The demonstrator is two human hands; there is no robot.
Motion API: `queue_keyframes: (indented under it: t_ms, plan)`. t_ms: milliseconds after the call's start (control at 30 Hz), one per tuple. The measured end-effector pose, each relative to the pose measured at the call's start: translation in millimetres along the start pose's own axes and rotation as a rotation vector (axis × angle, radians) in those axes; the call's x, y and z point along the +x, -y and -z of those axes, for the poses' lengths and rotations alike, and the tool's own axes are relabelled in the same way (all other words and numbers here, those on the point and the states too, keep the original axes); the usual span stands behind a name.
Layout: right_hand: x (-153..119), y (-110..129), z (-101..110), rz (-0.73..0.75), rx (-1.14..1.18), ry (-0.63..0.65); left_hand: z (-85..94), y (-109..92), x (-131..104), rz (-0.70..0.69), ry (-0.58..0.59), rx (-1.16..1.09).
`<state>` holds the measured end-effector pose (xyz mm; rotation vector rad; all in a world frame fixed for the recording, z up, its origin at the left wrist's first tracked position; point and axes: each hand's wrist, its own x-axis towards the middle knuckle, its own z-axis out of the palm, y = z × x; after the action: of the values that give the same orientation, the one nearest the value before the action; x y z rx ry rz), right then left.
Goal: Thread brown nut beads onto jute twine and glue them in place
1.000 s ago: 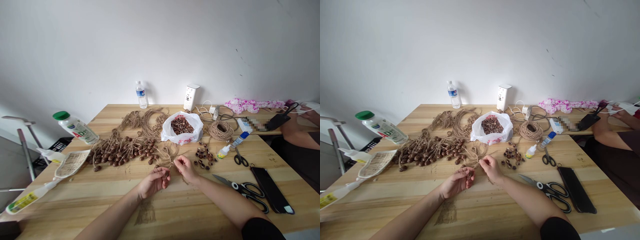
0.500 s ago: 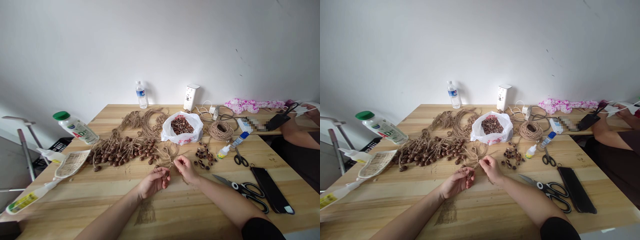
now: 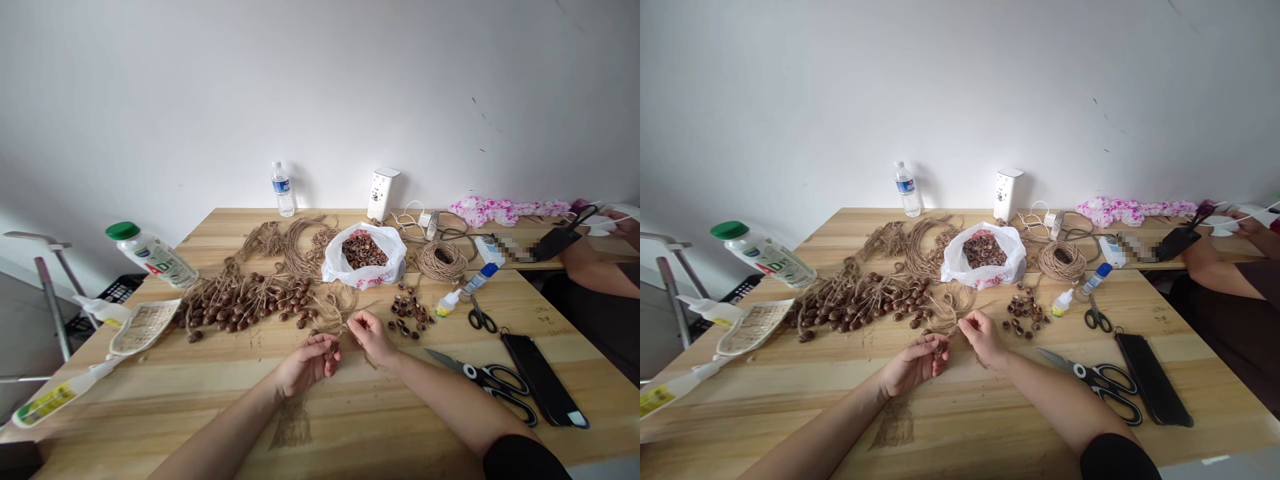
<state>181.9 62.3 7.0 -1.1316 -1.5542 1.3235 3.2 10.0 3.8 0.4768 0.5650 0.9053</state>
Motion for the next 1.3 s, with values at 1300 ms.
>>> queue_keyframes:
  t_ms: [1300]
  plan:
    - [-0.1,3.9,-0.6,0.009,0.005,0.0,-6.9,15.0,-2.2,-0.148,-0.228,0.19]
